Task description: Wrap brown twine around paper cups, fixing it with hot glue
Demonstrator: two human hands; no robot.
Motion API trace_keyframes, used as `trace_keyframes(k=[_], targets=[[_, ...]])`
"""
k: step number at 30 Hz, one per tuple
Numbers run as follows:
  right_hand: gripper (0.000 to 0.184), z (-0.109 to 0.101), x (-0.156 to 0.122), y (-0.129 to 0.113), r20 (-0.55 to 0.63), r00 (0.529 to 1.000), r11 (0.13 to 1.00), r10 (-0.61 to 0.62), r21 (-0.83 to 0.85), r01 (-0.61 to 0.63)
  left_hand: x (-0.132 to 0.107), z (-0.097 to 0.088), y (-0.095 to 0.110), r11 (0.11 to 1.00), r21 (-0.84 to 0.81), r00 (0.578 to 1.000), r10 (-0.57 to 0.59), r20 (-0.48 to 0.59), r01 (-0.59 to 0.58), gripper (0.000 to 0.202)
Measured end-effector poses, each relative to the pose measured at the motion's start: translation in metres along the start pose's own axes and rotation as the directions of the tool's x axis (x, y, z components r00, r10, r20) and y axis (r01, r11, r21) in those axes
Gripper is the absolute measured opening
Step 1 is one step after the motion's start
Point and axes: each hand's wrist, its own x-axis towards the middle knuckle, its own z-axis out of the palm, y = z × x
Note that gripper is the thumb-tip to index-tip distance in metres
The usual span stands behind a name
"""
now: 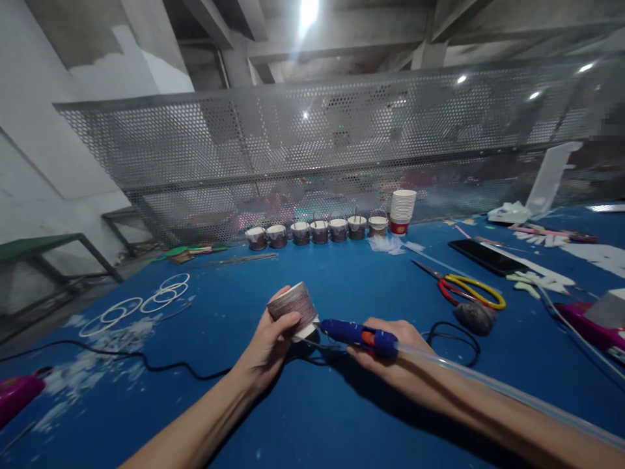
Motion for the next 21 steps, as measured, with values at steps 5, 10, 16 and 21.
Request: trace_keyframes(k=[5,10,16,21], targets=[[0.027,-0.0022,0.0000,-0.0015,-0.011,1.000,1.000,0.017,0.001,-0.017,-0.0014,0.0009,0.0003,1.000,-0.005,1.000,0.003,-0.012,-0.003,0.081],[0.021,-0.0013,-0.0031,-0.0082,0.029,0.999,1.000,-0.020,0.009,0.020,-0.0024,0.0022,-0.0002,1.000,0.000,1.000,0.008,-0.012,-0.008,0.082],[0.023,-0.0020,0.0003,-0.0041,-0.003,1.000,1.000,-0.024,0.008,0.024,-0.0024,0.0032,0.0012,1.000,-0.006,1.000,0.008,-0.005,-0.008,0.087],[0.026,-0.0028,0.0004,-0.0005,-0.015,1.000,1.000,-0.013,-0.019,0.012,-0.0029,0.0028,0.0019,1.000,0.007,1.000,0.008,0.001,-0.008,0.084]])
